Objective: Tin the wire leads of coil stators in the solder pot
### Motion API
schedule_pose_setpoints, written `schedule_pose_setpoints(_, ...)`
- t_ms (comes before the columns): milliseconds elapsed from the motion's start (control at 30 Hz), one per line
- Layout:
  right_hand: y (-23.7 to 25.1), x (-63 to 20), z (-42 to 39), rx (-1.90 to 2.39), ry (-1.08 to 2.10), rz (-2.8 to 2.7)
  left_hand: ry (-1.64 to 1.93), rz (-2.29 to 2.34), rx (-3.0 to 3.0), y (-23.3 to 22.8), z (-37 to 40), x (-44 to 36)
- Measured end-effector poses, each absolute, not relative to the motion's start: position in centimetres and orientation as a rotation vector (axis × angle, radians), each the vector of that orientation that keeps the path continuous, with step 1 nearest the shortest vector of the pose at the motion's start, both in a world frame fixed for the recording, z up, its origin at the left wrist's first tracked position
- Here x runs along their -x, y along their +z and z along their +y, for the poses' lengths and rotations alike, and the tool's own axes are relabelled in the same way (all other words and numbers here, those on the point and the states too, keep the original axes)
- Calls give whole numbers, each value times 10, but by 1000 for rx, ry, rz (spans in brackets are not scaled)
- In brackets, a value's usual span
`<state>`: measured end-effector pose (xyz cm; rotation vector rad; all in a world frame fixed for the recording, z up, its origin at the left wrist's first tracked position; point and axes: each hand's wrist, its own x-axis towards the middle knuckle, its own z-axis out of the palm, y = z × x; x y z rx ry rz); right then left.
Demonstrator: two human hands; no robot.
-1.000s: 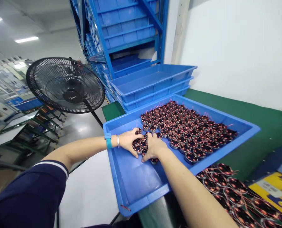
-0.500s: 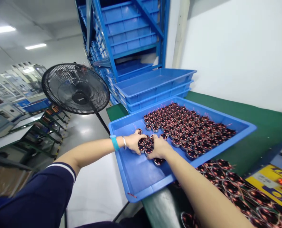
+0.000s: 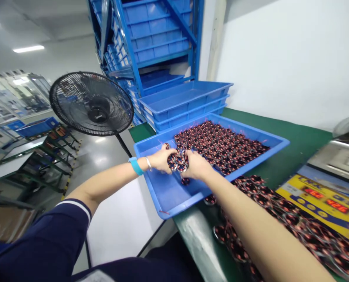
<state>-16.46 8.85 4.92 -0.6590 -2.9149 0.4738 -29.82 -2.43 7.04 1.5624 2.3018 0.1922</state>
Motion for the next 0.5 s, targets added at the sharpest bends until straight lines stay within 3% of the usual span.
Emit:
schedule_pose_setpoints(267, 130, 72, 98, 747, 243, -2784, 385, 2234, -1932, 142, -2, 227)
schedule_pose_setpoints(500, 112, -104, 52, 1233, 63, -2514, 224, 1726, -2358, 142, 3, 81)
